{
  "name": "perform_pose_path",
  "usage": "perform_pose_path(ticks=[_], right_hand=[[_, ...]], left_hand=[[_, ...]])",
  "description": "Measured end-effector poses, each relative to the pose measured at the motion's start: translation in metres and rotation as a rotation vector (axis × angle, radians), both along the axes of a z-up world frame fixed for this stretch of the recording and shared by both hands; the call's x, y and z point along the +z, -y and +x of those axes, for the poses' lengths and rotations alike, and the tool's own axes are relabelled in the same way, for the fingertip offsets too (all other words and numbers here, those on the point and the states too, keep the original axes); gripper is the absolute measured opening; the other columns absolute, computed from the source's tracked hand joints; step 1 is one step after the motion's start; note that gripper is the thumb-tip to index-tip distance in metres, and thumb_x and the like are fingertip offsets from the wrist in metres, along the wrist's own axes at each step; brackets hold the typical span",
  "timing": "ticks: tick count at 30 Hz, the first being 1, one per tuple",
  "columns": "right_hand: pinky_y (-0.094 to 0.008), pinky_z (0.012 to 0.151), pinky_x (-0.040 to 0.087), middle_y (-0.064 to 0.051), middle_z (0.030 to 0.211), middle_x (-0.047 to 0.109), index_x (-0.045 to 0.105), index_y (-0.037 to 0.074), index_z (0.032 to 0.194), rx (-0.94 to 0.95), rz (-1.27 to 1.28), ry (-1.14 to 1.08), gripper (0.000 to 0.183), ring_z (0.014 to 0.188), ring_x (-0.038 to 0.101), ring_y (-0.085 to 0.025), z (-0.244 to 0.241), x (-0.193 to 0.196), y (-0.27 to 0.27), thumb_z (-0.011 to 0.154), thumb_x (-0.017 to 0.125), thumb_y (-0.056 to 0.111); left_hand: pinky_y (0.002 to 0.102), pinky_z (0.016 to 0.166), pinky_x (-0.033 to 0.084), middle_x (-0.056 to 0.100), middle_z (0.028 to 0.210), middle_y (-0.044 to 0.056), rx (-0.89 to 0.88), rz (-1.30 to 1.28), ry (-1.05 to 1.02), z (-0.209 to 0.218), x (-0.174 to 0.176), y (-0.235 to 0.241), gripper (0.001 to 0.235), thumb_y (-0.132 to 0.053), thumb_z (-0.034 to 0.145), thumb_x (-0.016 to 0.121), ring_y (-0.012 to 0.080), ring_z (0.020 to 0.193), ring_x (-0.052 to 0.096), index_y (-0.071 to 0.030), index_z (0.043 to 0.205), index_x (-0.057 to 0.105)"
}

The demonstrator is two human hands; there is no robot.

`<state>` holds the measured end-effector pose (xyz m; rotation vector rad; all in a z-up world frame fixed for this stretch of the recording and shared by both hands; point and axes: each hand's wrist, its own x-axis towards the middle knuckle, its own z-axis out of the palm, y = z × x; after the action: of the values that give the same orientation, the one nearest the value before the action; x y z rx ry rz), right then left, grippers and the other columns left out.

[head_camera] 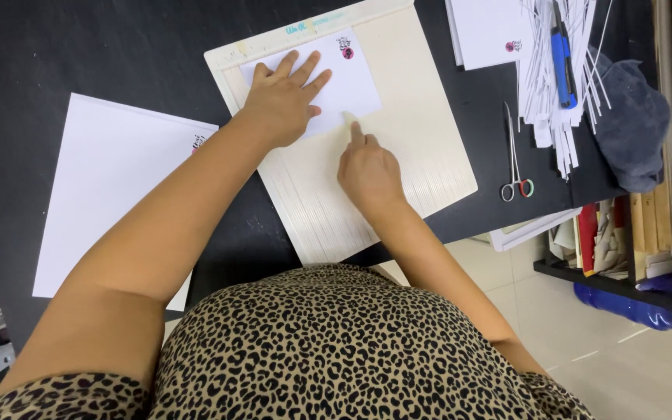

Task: Scoring paper sheets using a scoring board and a bone folder tool to create fold lines.

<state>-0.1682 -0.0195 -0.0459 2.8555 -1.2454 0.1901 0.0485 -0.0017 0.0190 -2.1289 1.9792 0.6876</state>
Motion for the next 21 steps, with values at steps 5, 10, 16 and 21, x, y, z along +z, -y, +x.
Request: perform_pose_path(ticks=[5, 10, 16, 21], right_hand=[[-0.038, 0.042, 0.052, -0.013, 0.088, 0.064, 0.041, -0.017, 0.147, 0.049, -0.087, -0.235, 0.071, 0.055, 0.065, -0.028, 0.014, -0.032, -0.016, 0.083, 0.055, 0.013], [-0.039, 0.041, 0.051, -0.018, 0.086, 0.063, 0.039, -0.024, 0.142, 0.138, -0.115, -0.185, 0.075, 0.055, 0.064, -0.031, 0.031, -0.041, -0.043, 0.077, 0.055, 0.010], [-0.035, 0.043, 0.051, -0.018, 0.085, 0.064, 0.040, -0.026, 0.141, 0.152, -0.114, -0.145, 0.080, 0.056, 0.064, -0.028, 0.041, -0.037, -0.064, 0.073, 0.058, 0.013], [-0.032, 0.040, 0.047, -0.016, 0.079, 0.063, 0.044, -0.024, 0.140, 0.233, -0.123, -0.167, 0.077, 0.054, 0.060, -0.024, 0.051, -0.030, -0.081, 0.074, 0.057, 0.013]], left_hand=[[0.053, 0.110, 0.022, 0.000, 0.173, -0.002, -0.005, -0.081, -0.007, 0.001, -0.011, -0.003, 0.062, -0.043, 0.108, 0.030, 0.0276, 0.157, 0.004, -0.029, 0.165, 0.015], [0.050, 0.108, 0.022, -0.001, 0.173, -0.003, -0.017, -0.087, -0.005, 0.002, -0.009, -0.005, 0.061, -0.044, 0.108, 0.027, 0.0265, 0.157, 0.004, -0.029, 0.166, 0.015], [0.051, 0.110, 0.021, -0.003, 0.173, -0.003, -0.032, -0.066, -0.005, 0.000, -0.002, -0.006, 0.061, -0.042, 0.108, 0.027, 0.0265, 0.157, 0.002, -0.028, 0.166, 0.012], [0.050, 0.110, 0.022, -0.009, 0.173, -0.003, -0.042, -0.005, 0.042, 0.000, 0.006, -0.005, 0.061, -0.041, 0.110, 0.024, 0.0269, 0.158, -0.001, -0.028, 0.167, 0.006]])
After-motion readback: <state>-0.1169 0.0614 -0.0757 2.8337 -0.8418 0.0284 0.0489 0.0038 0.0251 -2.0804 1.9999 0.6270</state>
